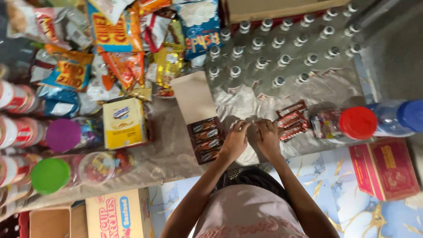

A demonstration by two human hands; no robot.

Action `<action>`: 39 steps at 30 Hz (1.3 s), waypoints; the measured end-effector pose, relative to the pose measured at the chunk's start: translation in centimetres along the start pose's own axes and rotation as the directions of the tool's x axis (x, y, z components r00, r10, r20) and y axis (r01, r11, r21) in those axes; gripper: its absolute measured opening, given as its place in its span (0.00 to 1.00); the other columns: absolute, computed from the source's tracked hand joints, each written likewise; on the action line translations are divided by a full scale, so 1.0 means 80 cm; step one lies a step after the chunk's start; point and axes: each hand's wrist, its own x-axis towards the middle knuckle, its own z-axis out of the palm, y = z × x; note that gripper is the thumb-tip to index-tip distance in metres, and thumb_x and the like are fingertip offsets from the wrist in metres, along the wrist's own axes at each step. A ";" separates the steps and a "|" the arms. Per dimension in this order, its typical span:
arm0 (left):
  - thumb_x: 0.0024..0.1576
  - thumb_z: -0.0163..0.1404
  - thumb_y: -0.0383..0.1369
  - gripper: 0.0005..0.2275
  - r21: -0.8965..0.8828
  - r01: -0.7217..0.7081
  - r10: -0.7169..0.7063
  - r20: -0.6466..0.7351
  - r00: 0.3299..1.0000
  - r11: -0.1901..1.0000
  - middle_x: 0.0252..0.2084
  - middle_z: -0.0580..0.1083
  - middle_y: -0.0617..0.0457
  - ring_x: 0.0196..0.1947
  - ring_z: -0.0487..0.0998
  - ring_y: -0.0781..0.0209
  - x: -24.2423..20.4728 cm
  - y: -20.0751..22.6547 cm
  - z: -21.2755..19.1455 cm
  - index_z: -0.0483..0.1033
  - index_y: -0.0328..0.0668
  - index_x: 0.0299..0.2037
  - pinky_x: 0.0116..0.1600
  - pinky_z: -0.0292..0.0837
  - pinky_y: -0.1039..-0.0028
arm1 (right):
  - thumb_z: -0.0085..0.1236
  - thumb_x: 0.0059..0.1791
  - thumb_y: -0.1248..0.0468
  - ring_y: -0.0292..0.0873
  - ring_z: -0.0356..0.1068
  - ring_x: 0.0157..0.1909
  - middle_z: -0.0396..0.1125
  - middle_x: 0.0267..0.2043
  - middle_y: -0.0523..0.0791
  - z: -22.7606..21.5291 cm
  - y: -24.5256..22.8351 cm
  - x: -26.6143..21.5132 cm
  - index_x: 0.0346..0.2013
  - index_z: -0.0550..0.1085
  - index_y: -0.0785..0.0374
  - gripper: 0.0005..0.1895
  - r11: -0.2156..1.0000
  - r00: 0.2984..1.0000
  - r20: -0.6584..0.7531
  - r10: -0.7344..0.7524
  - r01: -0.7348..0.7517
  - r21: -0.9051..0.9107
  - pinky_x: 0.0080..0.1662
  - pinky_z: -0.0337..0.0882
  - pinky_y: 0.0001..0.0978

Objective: The person arranges small chocolate bars into a cardboard box, then moves plastic jars with red and blue lids. They proceed to pick up clear plastic bottles from a table and place them into a larger cardboard box.

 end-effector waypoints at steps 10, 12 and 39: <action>0.56 0.46 0.19 0.18 -0.181 -0.029 0.051 0.120 0.991 0.983 0.57 0.69 0.38 0.57 0.71 0.36 0.071 0.014 0.126 0.71 0.36 0.58 0.57 0.70 0.54 | 0.55 0.48 0.67 0.52 0.60 0.60 0.66 0.54 0.46 -0.051 0.119 0.002 0.53 0.76 0.54 0.19 0.977 0.984 -0.036 0.172 -0.176 -0.125 0.53 0.54 0.60; 0.55 0.47 0.20 0.20 -0.151 -0.006 0.029 0.147 0.989 0.989 0.55 0.71 0.37 0.57 0.72 0.36 0.079 0.015 0.145 0.71 0.36 0.59 0.59 0.70 0.56 | 0.58 0.45 0.67 0.53 0.59 0.62 0.66 0.58 0.44 -0.056 0.133 0.001 0.53 0.75 0.53 0.21 0.977 0.982 -0.060 0.179 -0.184 -0.104 0.59 0.52 0.63; 0.52 0.61 0.24 0.16 -0.453 0.244 -0.322 -0.103 0.941 0.858 0.45 0.82 0.46 0.43 0.85 0.56 0.069 0.001 0.161 0.76 0.40 0.51 0.44 0.83 0.70 | 0.55 0.50 0.74 0.32 0.71 0.37 0.75 0.39 0.39 -0.010 0.141 -0.008 0.45 0.81 0.59 0.14 0.726 0.985 0.121 0.125 -0.174 0.665 0.36 0.69 0.25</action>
